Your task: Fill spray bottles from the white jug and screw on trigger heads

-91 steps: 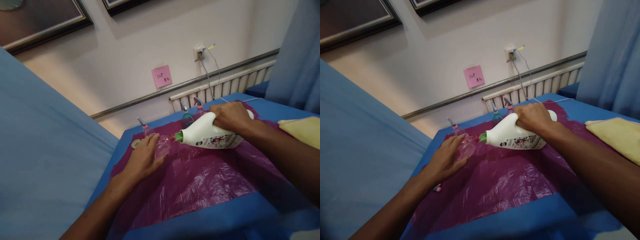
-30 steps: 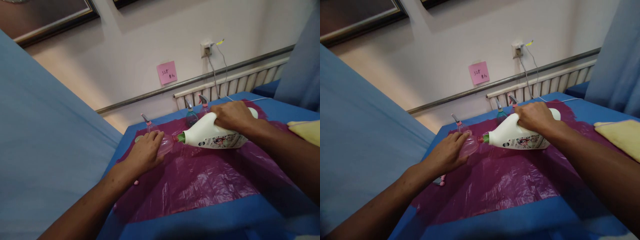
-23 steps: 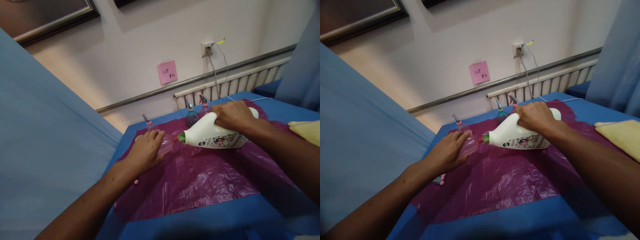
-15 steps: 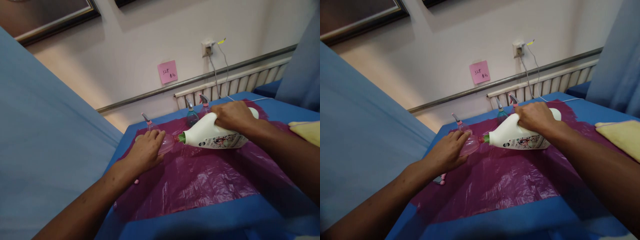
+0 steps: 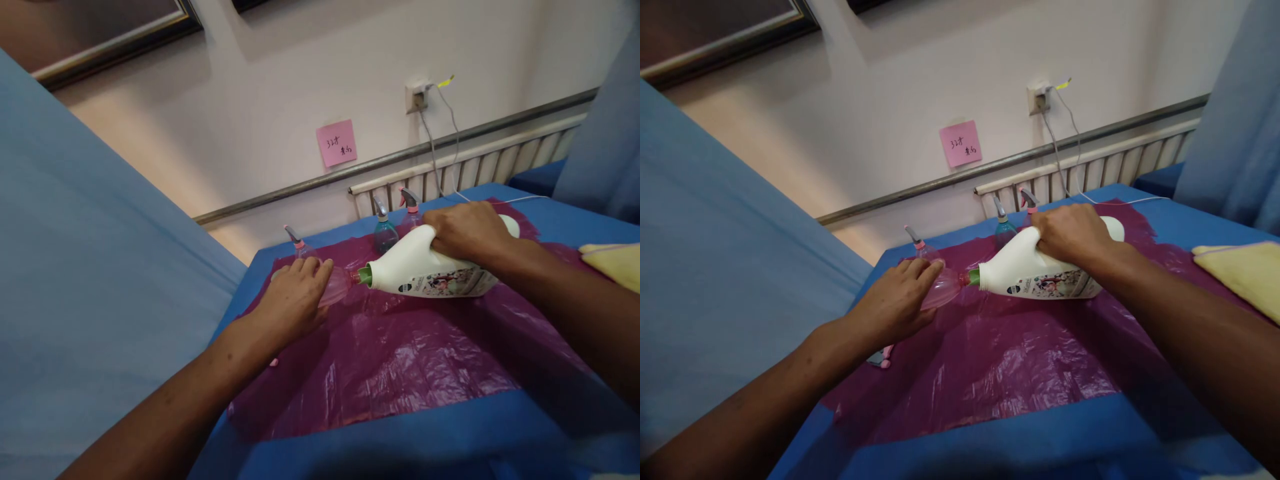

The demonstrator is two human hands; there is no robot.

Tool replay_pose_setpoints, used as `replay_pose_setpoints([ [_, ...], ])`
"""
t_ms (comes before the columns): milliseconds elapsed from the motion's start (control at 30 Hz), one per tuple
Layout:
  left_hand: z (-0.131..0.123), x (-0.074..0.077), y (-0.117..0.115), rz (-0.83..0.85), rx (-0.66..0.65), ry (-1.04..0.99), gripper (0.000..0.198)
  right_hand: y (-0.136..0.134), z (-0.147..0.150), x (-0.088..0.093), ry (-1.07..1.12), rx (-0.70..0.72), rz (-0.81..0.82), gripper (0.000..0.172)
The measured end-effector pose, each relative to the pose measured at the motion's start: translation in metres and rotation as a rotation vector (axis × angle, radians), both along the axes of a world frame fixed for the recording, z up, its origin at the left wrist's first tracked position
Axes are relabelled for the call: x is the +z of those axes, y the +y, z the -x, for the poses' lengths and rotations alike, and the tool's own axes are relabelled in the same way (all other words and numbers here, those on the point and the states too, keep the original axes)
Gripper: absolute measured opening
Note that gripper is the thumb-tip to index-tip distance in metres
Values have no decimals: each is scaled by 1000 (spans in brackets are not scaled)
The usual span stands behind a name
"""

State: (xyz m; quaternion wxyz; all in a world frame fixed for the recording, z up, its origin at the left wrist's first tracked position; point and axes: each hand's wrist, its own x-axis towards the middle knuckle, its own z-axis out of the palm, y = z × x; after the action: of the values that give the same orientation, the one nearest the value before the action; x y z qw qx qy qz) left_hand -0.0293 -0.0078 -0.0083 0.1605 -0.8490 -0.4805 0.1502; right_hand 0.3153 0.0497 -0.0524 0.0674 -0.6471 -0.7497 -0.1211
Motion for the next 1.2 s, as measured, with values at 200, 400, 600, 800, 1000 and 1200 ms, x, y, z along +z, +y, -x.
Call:
replay_pose_setpoints([
  [200, 0, -1, 1, -11, -13, 6, 79, 1, 1, -2, -12, -1, -4, 40],
  [400, -1, -1, 0, -26, -25, 19, 79, -1, 1, 0, -3, 14, -12, 36],
  [600, -2, 1, -1, -39, -37, 9, 78, -1, 1, 1, 2, 15, 14, 38],
  [800, -2, 1, -1, -43, -46, 33, 80, 0, 1, 1, 10, 8, 28, 38],
  [1000, -3, 1, 0, -51, -42, 57, 80, 1, 0, -1, 45, 23, 11, 36],
  [1200, -7, 4, -1, -54, -41, 63, 79, 3, -1, -3, 13, 14, 6, 37],
])
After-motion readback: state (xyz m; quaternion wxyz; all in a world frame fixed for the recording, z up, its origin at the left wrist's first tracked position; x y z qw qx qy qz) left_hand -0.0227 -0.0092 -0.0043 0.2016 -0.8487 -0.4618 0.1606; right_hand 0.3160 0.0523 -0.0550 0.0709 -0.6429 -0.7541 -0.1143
